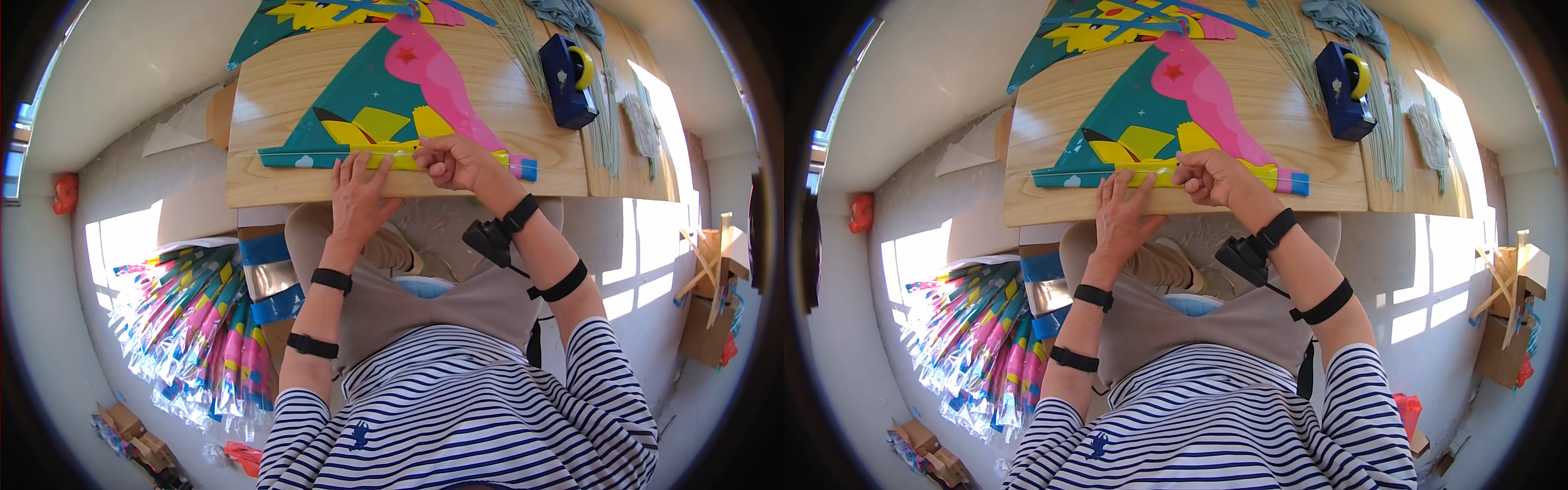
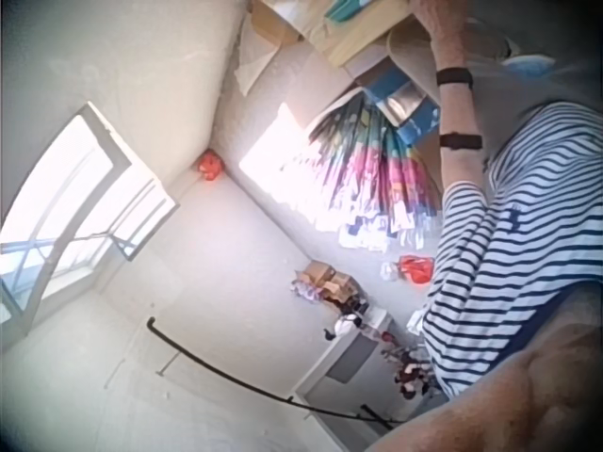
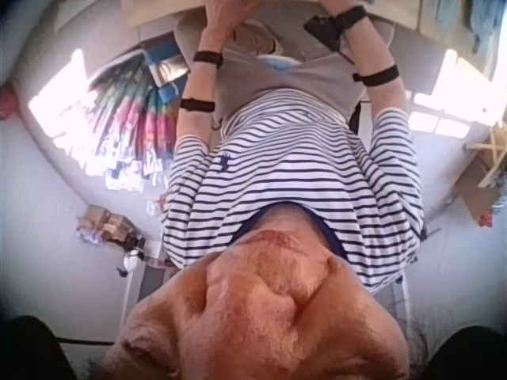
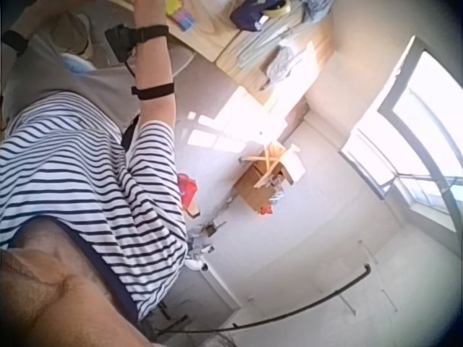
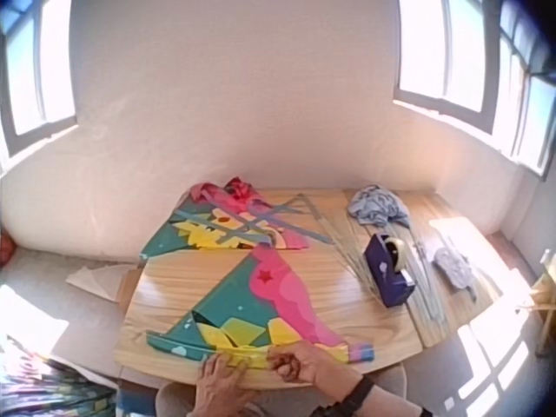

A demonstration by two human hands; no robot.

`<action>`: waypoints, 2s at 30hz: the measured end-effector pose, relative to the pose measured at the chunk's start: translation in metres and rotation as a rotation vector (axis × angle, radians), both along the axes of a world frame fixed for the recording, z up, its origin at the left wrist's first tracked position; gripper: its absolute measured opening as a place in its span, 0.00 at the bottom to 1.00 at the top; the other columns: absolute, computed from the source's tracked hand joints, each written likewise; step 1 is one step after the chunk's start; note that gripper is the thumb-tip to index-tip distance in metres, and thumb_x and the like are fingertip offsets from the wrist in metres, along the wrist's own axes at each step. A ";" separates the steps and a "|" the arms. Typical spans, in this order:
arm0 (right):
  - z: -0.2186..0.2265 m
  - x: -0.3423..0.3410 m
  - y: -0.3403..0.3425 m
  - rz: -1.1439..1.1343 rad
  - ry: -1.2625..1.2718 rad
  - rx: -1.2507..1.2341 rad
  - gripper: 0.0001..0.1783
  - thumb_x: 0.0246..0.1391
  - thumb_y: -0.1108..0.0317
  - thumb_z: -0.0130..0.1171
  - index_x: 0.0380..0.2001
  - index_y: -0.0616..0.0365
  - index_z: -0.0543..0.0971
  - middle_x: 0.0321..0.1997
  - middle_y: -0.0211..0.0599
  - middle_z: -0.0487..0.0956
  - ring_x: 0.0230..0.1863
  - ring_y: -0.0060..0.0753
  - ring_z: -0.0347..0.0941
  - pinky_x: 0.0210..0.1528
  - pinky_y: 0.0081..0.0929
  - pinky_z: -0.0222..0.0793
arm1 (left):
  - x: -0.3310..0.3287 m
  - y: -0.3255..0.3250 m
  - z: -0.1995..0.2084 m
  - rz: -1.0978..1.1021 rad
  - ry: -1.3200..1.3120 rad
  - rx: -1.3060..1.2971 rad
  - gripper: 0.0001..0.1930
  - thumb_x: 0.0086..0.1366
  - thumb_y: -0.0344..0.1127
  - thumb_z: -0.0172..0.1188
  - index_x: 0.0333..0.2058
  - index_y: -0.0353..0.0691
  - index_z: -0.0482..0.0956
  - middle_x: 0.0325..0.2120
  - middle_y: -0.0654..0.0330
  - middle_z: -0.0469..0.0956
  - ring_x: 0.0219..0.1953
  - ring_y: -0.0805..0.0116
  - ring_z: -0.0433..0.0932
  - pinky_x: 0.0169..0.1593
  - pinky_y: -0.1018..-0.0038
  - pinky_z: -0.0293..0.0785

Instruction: Assembling and taping colorful triangular kite pieces on a wooden table.

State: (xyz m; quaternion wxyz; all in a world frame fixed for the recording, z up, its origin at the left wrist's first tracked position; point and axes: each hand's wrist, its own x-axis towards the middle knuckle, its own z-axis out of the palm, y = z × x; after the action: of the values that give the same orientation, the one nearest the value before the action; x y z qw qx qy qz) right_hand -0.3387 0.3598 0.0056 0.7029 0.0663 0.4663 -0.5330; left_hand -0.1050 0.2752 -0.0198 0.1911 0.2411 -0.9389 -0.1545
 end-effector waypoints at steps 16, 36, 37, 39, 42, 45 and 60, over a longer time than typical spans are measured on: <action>-0.025 0.073 -0.018 0.184 2.121 -0.324 0.06 0.49 0.74 0.65 0.32 0.60 0.81 0.35 0.44 0.78 0.40 0.50 0.79 0.40 0.41 0.76 | 0.002 -0.004 -0.008 -0.007 0.016 -0.024 0.40 0.48 0.45 0.79 0.63 0.51 0.79 0.61 0.50 0.70 0.68 0.46 0.66 0.74 0.46 0.54; -0.032 0.066 0.011 0.345 2.409 -0.509 0.21 0.52 0.68 0.63 0.49 0.64 0.82 0.54 0.41 0.79 0.56 0.44 0.74 0.64 0.45 0.68 | -0.002 -0.010 0.002 -0.024 -0.019 -0.027 0.26 0.64 0.48 0.68 0.60 0.48 0.82 0.57 0.48 0.74 0.64 0.46 0.69 0.69 0.48 0.59; -0.032 0.065 0.012 0.360 2.404 -0.509 0.21 0.53 0.68 0.63 0.49 0.64 0.82 0.55 0.41 0.79 0.57 0.44 0.73 0.66 0.46 0.67 | -0.002 -0.009 0.003 -0.016 -0.028 -0.033 0.26 0.64 0.49 0.68 0.60 0.48 0.82 0.57 0.48 0.74 0.64 0.46 0.69 0.69 0.48 0.59; -0.033 0.064 0.014 0.393 2.392 -0.502 0.20 0.54 0.67 0.63 0.50 0.64 0.81 0.56 0.41 0.79 0.59 0.45 0.73 0.69 0.50 0.65 | -0.003 -0.005 0.005 -0.006 -0.045 -0.042 0.27 0.64 0.49 0.68 0.59 0.47 0.82 0.57 0.48 0.74 0.64 0.45 0.68 0.69 0.48 0.58; -0.035 0.067 0.022 0.377 2.371 -0.458 0.22 0.56 0.66 0.63 0.52 0.65 0.80 0.61 0.43 0.77 0.63 0.46 0.72 0.74 0.55 0.59 | -0.005 -0.001 0.008 -0.023 -0.041 -0.098 0.24 0.66 0.46 0.67 0.59 0.47 0.82 0.55 0.48 0.75 0.61 0.47 0.70 0.66 0.50 0.61; -0.042 0.073 0.022 0.410 2.388 -0.384 0.27 0.56 0.61 0.65 0.56 0.65 0.79 0.64 0.45 0.75 0.67 0.47 0.69 0.76 0.58 0.55 | -0.005 -0.009 0.018 -0.058 -0.095 -0.047 0.23 0.64 0.42 0.69 0.58 0.45 0.83 0.53 0.49 0.76 0.60 0.48 0.72 0.65 0.51 0.61; -0.038 0.072 0.031 0.368 2.245 -0.446 0.37 0.55 0.47 0.68 0.58 0.67 0.78 0.66 0.46 0.72 0.67 0.49 0.66 0.74 0.58 0.56 | -0.078 -0.198 0.002 0.394 -0.149 0.398 0.18 0.48 0.34 0.80 0.34 0.34 0.81 0.35 0.46 0.83 0.41 0.44 0.81 0.43 0.56 0.78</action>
State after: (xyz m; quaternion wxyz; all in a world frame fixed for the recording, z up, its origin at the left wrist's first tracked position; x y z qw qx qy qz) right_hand -0.2663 0.3911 -0.0324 -0.0433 -0.6383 0.7261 -0.2521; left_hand -0.1827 0.0771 -0.0182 0.0971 0.4620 -0.8367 -0.2774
